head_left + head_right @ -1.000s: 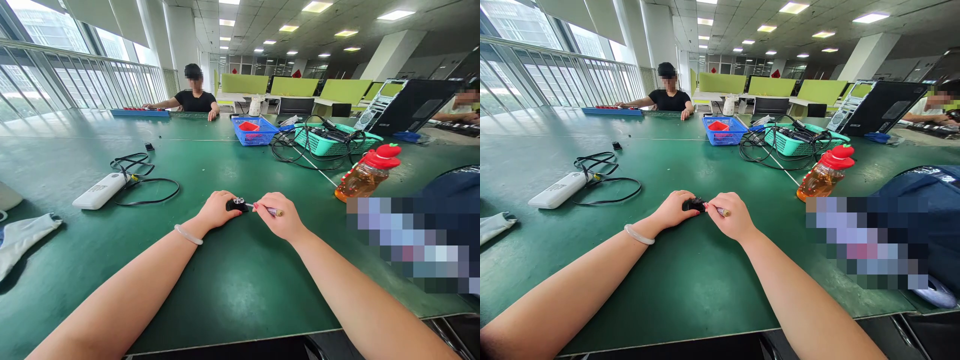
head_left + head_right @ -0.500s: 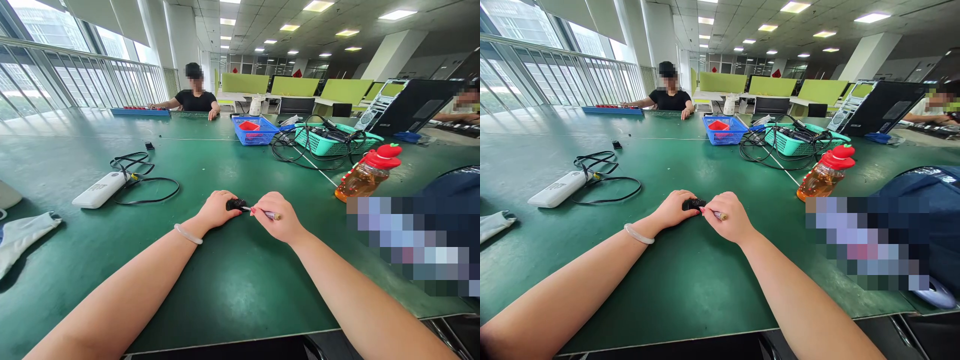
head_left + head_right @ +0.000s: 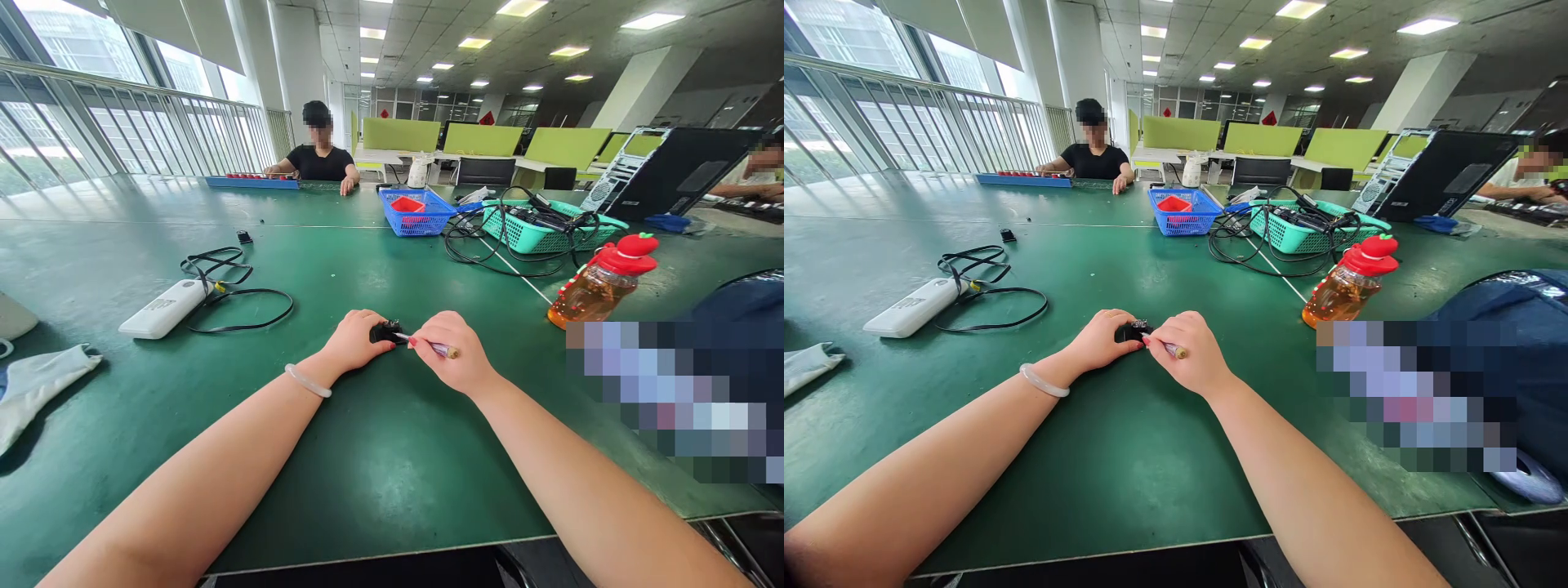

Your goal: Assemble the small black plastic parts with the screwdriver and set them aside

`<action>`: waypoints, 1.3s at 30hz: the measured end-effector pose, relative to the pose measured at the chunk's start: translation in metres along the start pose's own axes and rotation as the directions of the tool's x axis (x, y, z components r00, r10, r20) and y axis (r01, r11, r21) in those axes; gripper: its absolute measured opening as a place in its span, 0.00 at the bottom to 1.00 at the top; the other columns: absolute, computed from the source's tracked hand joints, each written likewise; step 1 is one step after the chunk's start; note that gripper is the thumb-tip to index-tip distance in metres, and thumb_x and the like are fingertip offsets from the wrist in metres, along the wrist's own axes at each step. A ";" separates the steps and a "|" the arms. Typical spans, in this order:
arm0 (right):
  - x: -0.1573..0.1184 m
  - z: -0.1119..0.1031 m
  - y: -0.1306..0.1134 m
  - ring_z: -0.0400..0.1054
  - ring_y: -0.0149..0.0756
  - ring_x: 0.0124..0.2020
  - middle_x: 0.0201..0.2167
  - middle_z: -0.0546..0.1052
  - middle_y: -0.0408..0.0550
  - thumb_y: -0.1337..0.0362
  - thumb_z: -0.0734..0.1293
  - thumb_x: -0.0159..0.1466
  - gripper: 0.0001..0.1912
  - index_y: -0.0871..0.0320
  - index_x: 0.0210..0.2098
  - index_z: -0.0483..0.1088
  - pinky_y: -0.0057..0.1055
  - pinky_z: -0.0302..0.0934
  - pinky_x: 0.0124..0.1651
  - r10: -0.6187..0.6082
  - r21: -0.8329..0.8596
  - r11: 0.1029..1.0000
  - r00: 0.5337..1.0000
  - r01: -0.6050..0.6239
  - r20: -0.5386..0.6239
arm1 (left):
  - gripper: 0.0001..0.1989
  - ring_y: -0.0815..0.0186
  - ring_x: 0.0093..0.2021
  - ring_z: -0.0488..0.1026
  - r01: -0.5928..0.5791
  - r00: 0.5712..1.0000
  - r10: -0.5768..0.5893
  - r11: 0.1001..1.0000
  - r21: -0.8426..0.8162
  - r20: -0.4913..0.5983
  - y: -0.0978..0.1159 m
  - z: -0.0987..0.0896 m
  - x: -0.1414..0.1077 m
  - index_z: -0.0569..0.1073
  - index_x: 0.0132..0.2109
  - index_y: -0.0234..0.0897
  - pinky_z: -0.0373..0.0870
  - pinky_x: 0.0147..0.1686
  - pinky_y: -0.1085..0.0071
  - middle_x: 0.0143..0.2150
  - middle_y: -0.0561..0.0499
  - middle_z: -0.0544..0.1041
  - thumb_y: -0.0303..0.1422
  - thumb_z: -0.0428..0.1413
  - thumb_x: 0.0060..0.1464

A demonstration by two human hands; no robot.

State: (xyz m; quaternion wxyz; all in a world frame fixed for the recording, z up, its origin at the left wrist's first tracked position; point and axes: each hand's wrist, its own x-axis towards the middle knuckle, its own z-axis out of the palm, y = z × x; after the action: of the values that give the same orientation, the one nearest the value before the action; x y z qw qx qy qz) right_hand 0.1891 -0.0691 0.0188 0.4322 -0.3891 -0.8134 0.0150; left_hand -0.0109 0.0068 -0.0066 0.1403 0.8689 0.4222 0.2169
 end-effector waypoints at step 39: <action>0.002 -0.001 0.004 0.63 0.33 0.23 0.18 0.67 0.43 0.48 0.61 0.65 0.24 0.56 0.21 0.71 0.30 0.54 0.27 0.550 0.244 0.811 0.835 -0.532 -0.007 | 0.25 0.50 0.60 0.66 0.088 0.996 -0.089 0.994 0.059 0.016 0.002 -0.003 -0.001 0.78 0.50 0.40 0.64 0.62 0.54 0.55 0.46 0.77 0.47 0.63 0.48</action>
State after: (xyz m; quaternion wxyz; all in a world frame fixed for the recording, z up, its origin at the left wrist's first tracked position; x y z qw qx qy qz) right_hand 0.1921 -0.0657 0.0193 0.4836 -0.5513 -0.6442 0.2172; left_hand -0.0113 0.0054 -0.0037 0.1284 0.8550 0.4650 0.1902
